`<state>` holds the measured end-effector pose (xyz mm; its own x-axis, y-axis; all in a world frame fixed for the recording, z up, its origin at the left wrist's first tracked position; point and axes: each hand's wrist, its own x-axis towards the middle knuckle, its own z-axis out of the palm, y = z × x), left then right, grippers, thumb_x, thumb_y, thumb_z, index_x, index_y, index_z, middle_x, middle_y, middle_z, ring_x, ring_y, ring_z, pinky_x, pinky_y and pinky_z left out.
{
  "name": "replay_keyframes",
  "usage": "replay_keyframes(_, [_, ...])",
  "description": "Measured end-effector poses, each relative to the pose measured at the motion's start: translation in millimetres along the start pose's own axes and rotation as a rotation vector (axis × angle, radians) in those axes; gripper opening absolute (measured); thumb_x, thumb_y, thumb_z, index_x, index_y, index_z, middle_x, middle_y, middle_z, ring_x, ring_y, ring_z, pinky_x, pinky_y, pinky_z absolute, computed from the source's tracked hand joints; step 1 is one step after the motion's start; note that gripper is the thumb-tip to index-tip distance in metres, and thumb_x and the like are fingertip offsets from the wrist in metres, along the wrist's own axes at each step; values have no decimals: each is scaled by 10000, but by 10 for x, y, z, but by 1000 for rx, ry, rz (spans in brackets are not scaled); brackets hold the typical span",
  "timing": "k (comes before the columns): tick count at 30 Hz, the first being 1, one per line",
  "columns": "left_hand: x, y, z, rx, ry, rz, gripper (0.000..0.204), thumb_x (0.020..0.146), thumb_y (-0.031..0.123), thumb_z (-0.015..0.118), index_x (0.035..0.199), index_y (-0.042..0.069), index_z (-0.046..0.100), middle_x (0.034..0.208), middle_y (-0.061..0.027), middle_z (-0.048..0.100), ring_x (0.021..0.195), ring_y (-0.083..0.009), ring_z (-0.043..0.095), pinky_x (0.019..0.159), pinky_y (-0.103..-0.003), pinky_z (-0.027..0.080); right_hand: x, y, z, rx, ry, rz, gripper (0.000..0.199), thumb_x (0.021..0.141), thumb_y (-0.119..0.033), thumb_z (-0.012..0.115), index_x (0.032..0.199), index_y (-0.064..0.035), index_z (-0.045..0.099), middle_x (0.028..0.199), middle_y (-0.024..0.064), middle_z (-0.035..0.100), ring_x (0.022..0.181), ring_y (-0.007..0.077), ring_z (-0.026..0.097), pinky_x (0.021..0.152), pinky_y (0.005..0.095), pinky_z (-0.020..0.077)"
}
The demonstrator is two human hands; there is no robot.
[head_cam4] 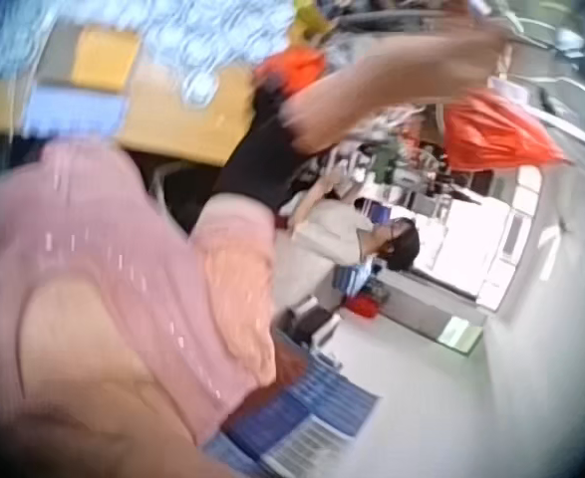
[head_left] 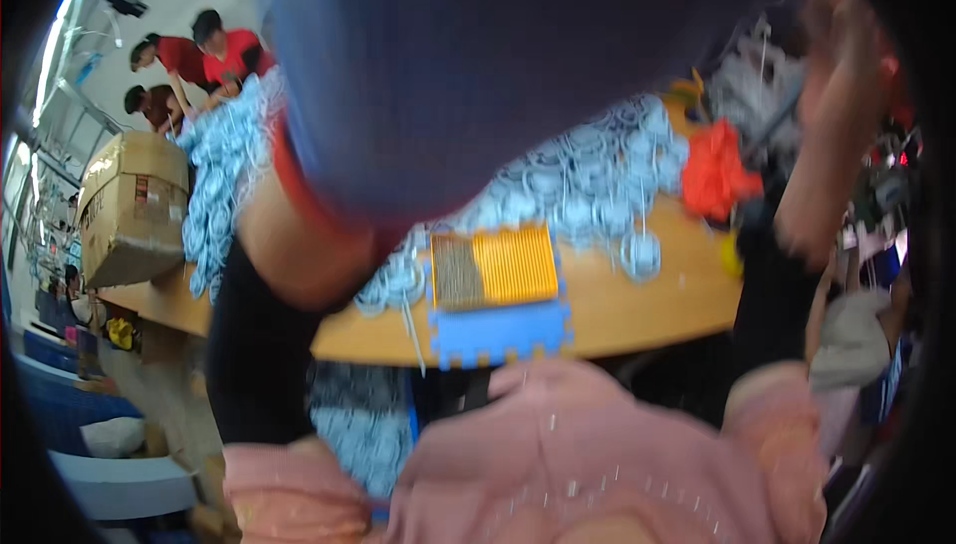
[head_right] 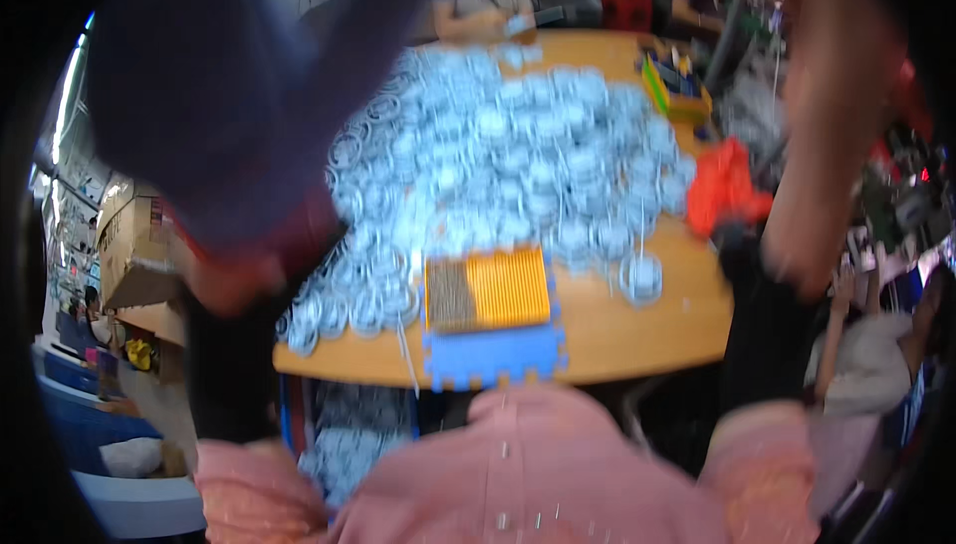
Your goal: Assembling small blue plastic components at a factory production line.
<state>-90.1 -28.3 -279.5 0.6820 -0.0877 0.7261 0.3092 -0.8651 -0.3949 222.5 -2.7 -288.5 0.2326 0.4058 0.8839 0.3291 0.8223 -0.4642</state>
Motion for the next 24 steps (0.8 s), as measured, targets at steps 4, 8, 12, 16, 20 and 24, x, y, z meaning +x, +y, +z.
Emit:
replay_keyframes(4, [-1763, 731, 95, -165, -121, -633, 199, 735, 123, 714, 918, 112, 637, 890, -40, 601, 802, -245, 575, 646, -353, 476, -1984, 89, 726, 216, -562, 452, 309, 918, -145, 550, 1176, 20, 590, 902, 70, 603, 851, 133, 569, 789, 279, 458])
replay_keyframes(8, [-3010, 1871, 296, -629, -37, -1407, 174, 870, 151, 651, 1014, 60, 682, 838, -63, 655, 751, -160, 606, 652, -291, 474, -3395, -351, 1303, 319, -874, 902, 380, 882, -115, 646, 1242, -31, 560, 1027, 42, 618, 928, 119, 588, 787, 267, 495])
replay_keyframes(12, [-3329, 2437, 222, -1005, 116, -1925, 200, 899, 169, 645, 1036, 30, 687, 800, -37, 671, 739, -82, 601, 681, -242, 477, -4308, -628, 1789, 510, -781, 1165, 221, 898, -59, 611, 1111, 0, 614, 921, 36, 593, 830, 94, 589, 724, 246, 494])
replay_keyframes(16, [-3807, 2708, 58, -698, -143, -1710, 277, 869, 172, 676, 1099, 19, 653, 931, -69, 674, 836, -133, 624, 745, -280, 502, -4579, -672, 1796, 450, -866, 1311, 167, 902, -94, 612, 1035, 6, 625, 858, 16, 614, 796, 93, 581, 722, 255, 495])
replay_keyframes(20, [-3612, 2070, -866, -473, 84, -1531, 372, 863, 63, 637, 1232, 39, 591, 1089, -98, 648, 991, -169, 617, 891, -319, 494, -4145, -441, 1430, 292, -704, 1109, 117, 900, -61, 581, 995, -7, 621, 869, 66, 648, 794, 158, 618, 734, 307, 512])
replay_keyframes(24, [-2943, 1319, -2118, -35, 240, -942, 443, 864, 127, 634, 1284, 17, 545, 1162, -124, 620, 992, -211, 611, 867, -319, 489, -2585, -681, 1011, 145, -192, 421, 145, 922, -114, 514, 988, -16, 598, 913, 84, 640, 829, 134, 577, 772, 279, 473])
